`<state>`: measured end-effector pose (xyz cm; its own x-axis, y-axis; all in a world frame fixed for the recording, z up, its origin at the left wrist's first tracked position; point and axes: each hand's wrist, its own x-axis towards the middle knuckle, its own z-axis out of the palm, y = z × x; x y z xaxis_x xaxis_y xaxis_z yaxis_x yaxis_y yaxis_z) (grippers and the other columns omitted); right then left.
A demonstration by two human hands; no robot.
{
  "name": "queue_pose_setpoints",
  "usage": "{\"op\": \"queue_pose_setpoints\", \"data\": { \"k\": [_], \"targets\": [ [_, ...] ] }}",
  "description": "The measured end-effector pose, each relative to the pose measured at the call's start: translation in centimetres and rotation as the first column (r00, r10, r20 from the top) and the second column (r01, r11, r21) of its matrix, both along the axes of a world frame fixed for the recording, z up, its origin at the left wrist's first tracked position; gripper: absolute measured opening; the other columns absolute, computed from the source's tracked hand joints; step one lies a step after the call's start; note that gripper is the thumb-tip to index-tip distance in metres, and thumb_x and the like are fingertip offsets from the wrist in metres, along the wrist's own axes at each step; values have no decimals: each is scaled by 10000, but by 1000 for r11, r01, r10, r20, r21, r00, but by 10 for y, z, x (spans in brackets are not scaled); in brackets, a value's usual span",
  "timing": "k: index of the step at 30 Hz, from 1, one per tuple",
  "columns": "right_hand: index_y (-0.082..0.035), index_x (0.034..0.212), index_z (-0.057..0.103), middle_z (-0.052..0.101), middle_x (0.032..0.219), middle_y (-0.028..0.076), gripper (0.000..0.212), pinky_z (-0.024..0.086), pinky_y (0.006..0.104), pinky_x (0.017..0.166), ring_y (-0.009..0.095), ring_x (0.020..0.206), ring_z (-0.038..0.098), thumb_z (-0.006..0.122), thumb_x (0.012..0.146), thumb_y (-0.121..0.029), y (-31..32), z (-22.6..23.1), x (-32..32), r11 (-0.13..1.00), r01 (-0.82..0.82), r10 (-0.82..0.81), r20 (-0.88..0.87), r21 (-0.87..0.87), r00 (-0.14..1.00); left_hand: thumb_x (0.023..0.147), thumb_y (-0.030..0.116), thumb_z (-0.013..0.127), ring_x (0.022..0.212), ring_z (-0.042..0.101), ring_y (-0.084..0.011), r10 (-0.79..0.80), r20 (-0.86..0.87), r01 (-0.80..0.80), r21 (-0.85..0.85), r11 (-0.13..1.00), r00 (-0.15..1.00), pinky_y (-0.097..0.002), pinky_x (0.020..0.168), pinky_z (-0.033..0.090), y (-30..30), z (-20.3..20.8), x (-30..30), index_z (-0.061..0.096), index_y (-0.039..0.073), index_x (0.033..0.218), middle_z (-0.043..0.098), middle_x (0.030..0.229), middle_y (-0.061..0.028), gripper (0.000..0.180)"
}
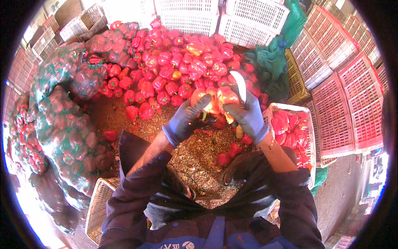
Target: The person processes peppers by cutting off the tops using a curved blade and placing the trimmed produce into a white plastic crate.
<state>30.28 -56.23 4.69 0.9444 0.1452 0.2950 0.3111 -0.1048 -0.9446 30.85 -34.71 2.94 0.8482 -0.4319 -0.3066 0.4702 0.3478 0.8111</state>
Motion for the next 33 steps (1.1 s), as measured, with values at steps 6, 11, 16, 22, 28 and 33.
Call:
{"op": "queue_pose_setpoints", "data": {
  "k": [6, 11, 16, 22, 28, 33],
  "targets": [
    [10, 1218, 655, 720, 1029, 56, 418, 533, 317, 872, 121, 963, 642, 784, 845, -126, 0, 5, 1, 996, 32, -35, -31, -82, 999, 873, 349, 765, 663, 606, -116, 48, 101, -52, 31, 998, 994, -294, 572, 495, -2, -10, -2, 612, 64, 1185, 629, 854, -4, 450],
    [4, 1158, 655, 729, 874, 165, 378, 569, 372, 740, 252, 809, 733, 764, 821, -129, -4, 9, 4, 918, 229, -150, 251, -323, 956, 849, 261, 781, 713, 638, -108, -77, 189, 42, 178, 983, 979, -250, 549, 478, 4, 1, 11, 637, 34, 1220, 676, 919, -22, 458],
    [-28, 1187, 633, 700, 810, 205, 440, 572, 434, 653, 382, 756, 725, 773, 795, -168, 5, 1, 4, 844, 355, -182, 409, -401, 894, 870, 232, 773, 749, 630, -122, 233, 517, -329, 101, 939, 824, -246, 605, 497, -13, -30, 25, 641, 33, 1193, 676, 958, -30, 402],
    [-47, 1211, 621, 682, 776, 196, 461, 564, 453, 651, 395, 728, 706, 761, 800, -202, 15, -5, 5, 830, 392, -186, 466, -397, 865, 957, 269, 715, 860, 665, -121, 195, 77, -182, -158, 971, 978, -290, 666, 527, -18, -37, 18, 645, 97, 1233, 696, 1047, 9, 332],
    [-19, 1172, 647, 719, 854, 193, 400, 582, 415, 704, 365, 796, 737, 752, 811, -156, 10, -2, 4, 843, 379, -216, 405, -381, 888, 879, 26, 749, 1094, 673, -189, 290, 546, -353, 12, 935, 786, -353, 934, 561, -19, -37, 34, 551, 14, 1373, 672, 1242, -76, 532],
    [4, 1183, 667, 747, 962, 175, 384, 582, 356, 773, 258, 874, 758, 768, 833, -118, 9, 13, 5, 876, 374, -250, 377, -303, 892, 777, 6, 764, 1244, 604, -238, 171, 831, -629, 249, 736, 529, -363, 1015, 528, -1, -60, 55, 517, -18, 1424, 615, 1358, -143, 694]
  ]
}}
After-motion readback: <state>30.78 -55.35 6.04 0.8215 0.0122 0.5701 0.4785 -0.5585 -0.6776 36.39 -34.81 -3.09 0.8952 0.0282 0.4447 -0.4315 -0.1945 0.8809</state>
